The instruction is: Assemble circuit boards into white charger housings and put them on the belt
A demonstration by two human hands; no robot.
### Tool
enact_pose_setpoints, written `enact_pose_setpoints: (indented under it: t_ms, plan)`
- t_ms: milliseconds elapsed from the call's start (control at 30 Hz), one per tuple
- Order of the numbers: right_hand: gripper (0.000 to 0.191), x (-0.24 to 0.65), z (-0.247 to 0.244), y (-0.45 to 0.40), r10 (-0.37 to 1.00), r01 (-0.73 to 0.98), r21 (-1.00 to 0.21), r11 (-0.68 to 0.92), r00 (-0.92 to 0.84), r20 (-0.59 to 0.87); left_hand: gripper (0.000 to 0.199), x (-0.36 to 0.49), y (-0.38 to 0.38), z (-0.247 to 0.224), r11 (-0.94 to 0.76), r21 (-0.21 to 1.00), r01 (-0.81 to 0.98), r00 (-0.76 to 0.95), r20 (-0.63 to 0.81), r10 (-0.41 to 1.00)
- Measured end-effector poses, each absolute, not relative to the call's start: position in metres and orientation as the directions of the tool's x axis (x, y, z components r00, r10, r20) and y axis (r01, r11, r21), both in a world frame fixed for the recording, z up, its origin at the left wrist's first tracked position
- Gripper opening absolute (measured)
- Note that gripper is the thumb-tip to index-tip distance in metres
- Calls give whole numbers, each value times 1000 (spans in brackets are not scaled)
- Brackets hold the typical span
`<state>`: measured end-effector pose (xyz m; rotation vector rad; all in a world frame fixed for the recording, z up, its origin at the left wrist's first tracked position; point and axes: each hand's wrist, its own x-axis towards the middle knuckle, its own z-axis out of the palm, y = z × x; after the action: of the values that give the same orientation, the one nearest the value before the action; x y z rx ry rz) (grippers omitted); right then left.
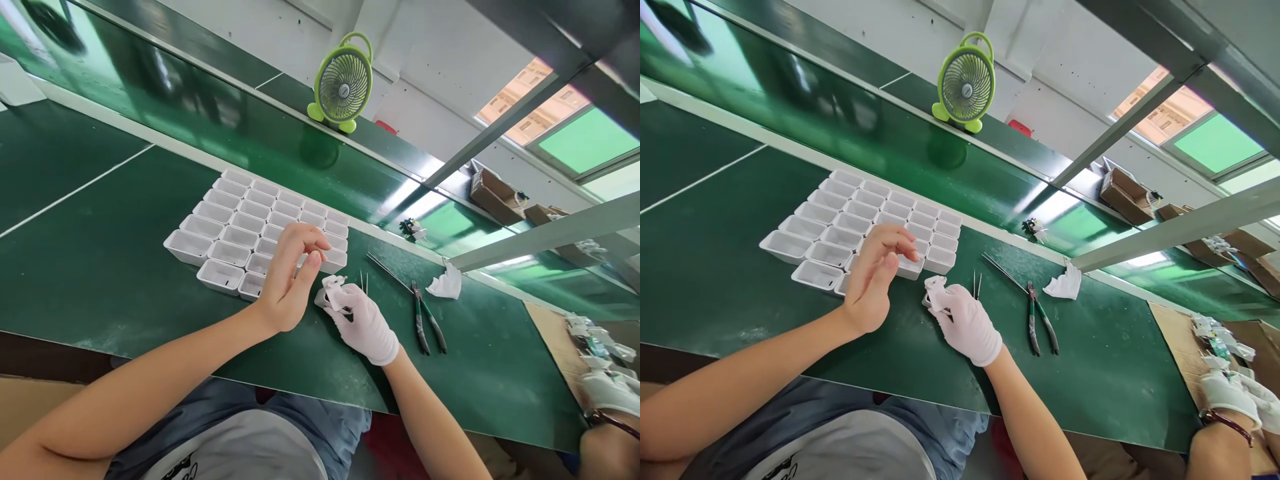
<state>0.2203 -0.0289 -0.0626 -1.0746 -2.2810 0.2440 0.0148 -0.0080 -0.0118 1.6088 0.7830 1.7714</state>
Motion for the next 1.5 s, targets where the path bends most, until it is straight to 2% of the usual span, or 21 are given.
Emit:
enact_pose_setpoints:
  t_ms: [67,133,200,267,333,367,433,500,567,633,733,833,1067,1167,1300,1400,1500]
  plan:
    - [20,224,-59,-31,735,592,-456,664,-407,542,22,15,-9,-13,-638,769,-40,-75,634,769]
    - [21,225,-58,-32,738,586,-478,654,-358,571,21,16,-10,-14,-651,758,-33,-83,647,758]
    - [13,223,-63,-31,752,624,-443,644,-407,519,20,17,-10,-15,-660,750,-34,-86,656,750]
    - [18,219,-69,-30,759,661,-389,641,-473,447,20,17,-11,-16,-663,748,-31,-74,660,748]
    - [19,215,-72,-30,753,657,-388,647,-469,462,18,17,-12,-17,-666,745,-15,-52,665,745]
    - [18,214,-70,-30,759,635,-430,642,-446,475,18,17,-12,-17,-673,739,-5,-45,672,739]
    - [18,215,-61,-32,826,536,-630,562,-326,459,26,17,-13,-19,-711,703,10,-39,711,702]
    - [23,218,-46,-35,927,308,-875,374,-151,343,46,18,-13,-20,-773,634,31,14,773,635]
    - [28,222,-30,-38,985,6,-987,159,-64,158,64,20,-14,-22,-823,564,69,165,807,567]
    - [38,223,-20,-40,996,-231,-973,-22,-93,-1,74,22,-15,-25,-843,529,99,339,779,528]
    - [47,222,-19,-40,970,-403,-887,-227,-180,-166,67,24,-16,-28,-852,506,137,439,740,510]
    - [47,219,-26,-40,936,-451,-829,-332,-268,-229,63,25,-14,-28,-850,496,177,386,760,523]
    - [43,217,-28,-44,885,-531,-719,-448,-380,-271,63,24,-10,-25,-859,476,187,368,777,511]
    - [43,218,-27,-43,885,-505,-741,-442,-383,-266,63,25,-10,-24,-850,494,184,364,769,526]
    - [44,221,-23,-41,925,-331,-891,-310,-322,-202,62,24,-11,-23,-846,488,216,312,786,534]
    - [34,224,-19,-41,994,-9,-999,37,-103,37,72,23,-14,-22,-773,595,221,237,736,634]
    - [31,225,-20,-44,929,293,-885,363,-44,366,88,24,-17,-23,-611,767,197,292,549,783]
